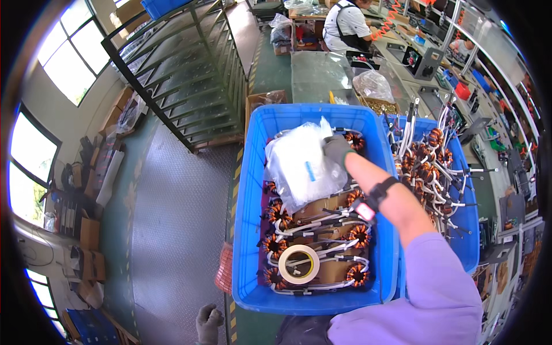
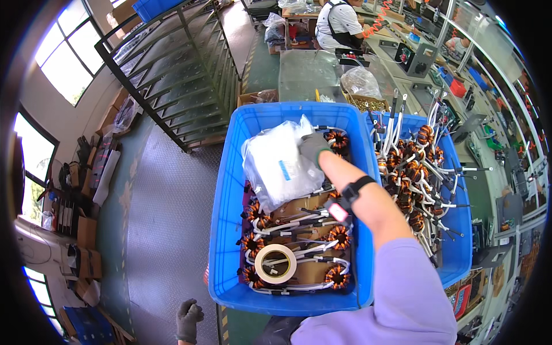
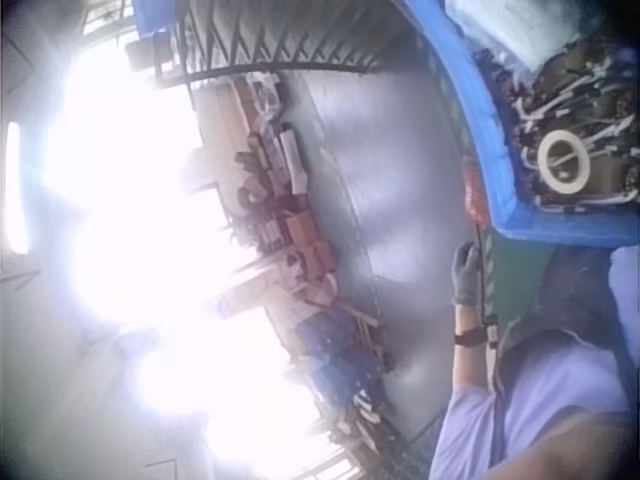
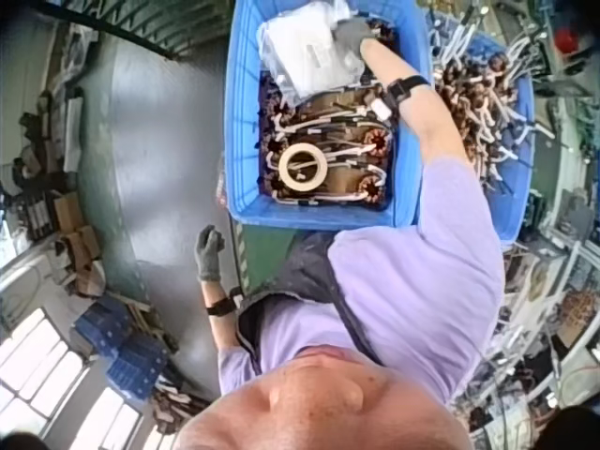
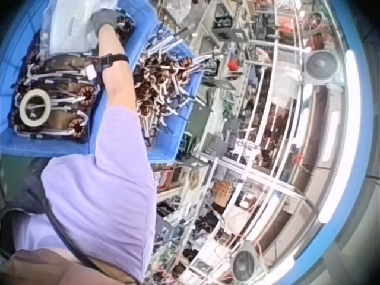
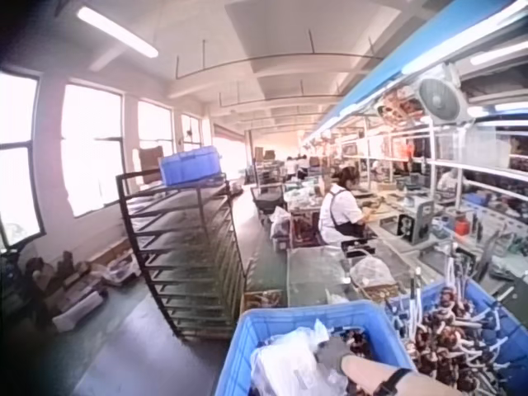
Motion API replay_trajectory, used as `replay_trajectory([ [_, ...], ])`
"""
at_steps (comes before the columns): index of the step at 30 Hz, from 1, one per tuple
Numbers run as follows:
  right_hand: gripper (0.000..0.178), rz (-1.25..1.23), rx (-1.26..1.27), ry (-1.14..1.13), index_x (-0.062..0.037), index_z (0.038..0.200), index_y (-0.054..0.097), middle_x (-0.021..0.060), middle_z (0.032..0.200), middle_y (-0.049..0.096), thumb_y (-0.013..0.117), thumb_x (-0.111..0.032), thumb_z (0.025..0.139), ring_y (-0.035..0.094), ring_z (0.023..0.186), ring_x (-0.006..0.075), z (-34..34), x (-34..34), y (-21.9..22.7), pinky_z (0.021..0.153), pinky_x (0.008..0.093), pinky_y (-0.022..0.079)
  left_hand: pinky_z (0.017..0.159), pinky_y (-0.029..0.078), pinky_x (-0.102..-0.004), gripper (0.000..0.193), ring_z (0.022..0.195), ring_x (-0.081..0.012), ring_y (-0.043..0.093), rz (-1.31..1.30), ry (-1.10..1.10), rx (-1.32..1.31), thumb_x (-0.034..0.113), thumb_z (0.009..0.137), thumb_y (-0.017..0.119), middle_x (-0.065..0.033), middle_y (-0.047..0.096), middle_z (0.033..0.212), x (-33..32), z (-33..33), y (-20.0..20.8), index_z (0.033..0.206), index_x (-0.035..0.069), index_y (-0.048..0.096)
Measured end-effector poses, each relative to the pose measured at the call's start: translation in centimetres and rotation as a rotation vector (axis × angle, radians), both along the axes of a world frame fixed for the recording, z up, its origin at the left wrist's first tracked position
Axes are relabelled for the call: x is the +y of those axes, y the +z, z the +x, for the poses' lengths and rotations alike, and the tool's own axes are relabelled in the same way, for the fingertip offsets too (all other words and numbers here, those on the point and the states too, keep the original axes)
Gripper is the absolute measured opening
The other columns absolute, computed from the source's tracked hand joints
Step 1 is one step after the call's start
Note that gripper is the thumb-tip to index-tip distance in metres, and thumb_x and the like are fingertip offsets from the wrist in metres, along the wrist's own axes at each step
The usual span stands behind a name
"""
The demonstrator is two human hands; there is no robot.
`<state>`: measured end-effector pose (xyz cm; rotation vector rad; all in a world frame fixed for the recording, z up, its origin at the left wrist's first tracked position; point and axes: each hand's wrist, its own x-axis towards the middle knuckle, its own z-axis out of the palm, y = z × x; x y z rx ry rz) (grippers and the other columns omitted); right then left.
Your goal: Gather components and secure wires in a large electronics assembly in a blue bin.
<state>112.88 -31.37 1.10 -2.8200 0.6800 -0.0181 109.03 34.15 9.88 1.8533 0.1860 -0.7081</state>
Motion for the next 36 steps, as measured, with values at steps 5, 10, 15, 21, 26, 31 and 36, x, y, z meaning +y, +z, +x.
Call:
replay_trajectory([
  [5,0.035,-0.244,0.342,0.354,-0.0139,0.106,0.072,0.01,0.117,0.066,0.052,-0.033,0.086,0.059,0.113,0.028,2.8,2.3,2.4,0.095,0.0387,0.047,0.061,0.047,-0.0246,0.027,0.067,-0.0092,0.054,-0.057,0.07,0.088,0.014,0.094,0.063,-0.0019,0.061,0.085,0.1,-1.6,1.8,0.118,0.002,0.061],
  [10,0.026,-0.234,0.07,0.129,-0.0165,0.097,0.074,0.0099,0.1,0.071,0.053,-0.027,0.084,0.065,0.1,0.0285,0.7,7.2,8.3,0.09,0.0392,0.049,0.059,0.045,-0.024,0.026,0.066,-0.0085,0.053,-0.123,0.095,0.027,0.015,0.094,0.062,-0.0012,0.061,0.084,3.4,-4.2,1.0,0.117,0.002,0.06],
  [15,0.017,-0.607,-0.248,0.319,-0.0205,0.088,0.072,0.0049,0.079,0.069,0.057,-0.019,0.08,0.067,0.087,0.0253,-10.1,10.8,18.5,0.078,0.0389,0.051,0.058,0.045,-0.0233,0.026,0.066,-0.008,0.052,-0.169,-0.027,-0.128,0.017,0.094,0.063,-0.0002,0.061,0.084,7.2,-3.7,-1.2,0.115,0.003,0.061],
  [21,0.025,-0.193,-0.778,0.273,-0.0106,0.103,0.069,0.0081,0.09,0.069,0.065,-0.012,0.079,0.067,0.083,0.0269,-39.4,18.0,28.0,0.073,0.037,0.054,0.062,0.044,-0.023,0.029,0.07,-0.0089,0.053,-0.282,-0.37,-0.325,0.017,0.09,0.064,-0.0026,0.058,0.082,5.1,-3.2,-2.8,0.114,0.0,0.059],
  [26,0.039,0.311,-0.904,-0.453,0.0035,0.111,0.064,0.0114,0.099,0.069,0.075,-0.009,0.075,0.068,0.083,0.0193,-62.5,32.4,27.1,0.076,0.0342,0.057,0.086,0.047,-0.0332,0.035,0.094,-0.0193,0.059,-0.218,-0.45,-0.976,0.016,0.094,0.061,-0.0106,0.062,0.105,-3.9,-7.1,-0.1,0.123,-0.004,0.055],
  [31,0.015,0.82,-1.066,-1.173,0.0002,0.086,0.067,0.0041,0.076,0.065,0.072,-0.008,0.075,0.06,0.065,0.0112,-72.3,43.7,18.3,0.061,0.0266,0.049,0.09,0.047,-0.0354,0.033,0.098,-0.0241,0.06,-0.278,-0.781,-1.257,0.012,0.093,0.061,-0.0133,0.062,0.111,-16.0,-12.1,3.0,0.121,-0.004,0.057],
  [36,0.012,0.926,-1.16,-1.579,-0.0007,0.083,0.068,0.0019,0.072,0.062,0.07,-0.005,0.071,0.058,0.066,0.0108,-77.8,47.8,-1.2,0.061,0.0259,0.047,0.086,0.049,-0.0363,0.033,0.097,-0.0276,0.062,-0.049,-1.027,-1.401,0.012,0.089,0.065,-0.0144,0.062,0.106,-24.1,-16.7,-2.3,0.118,-0.001,0.058],
])
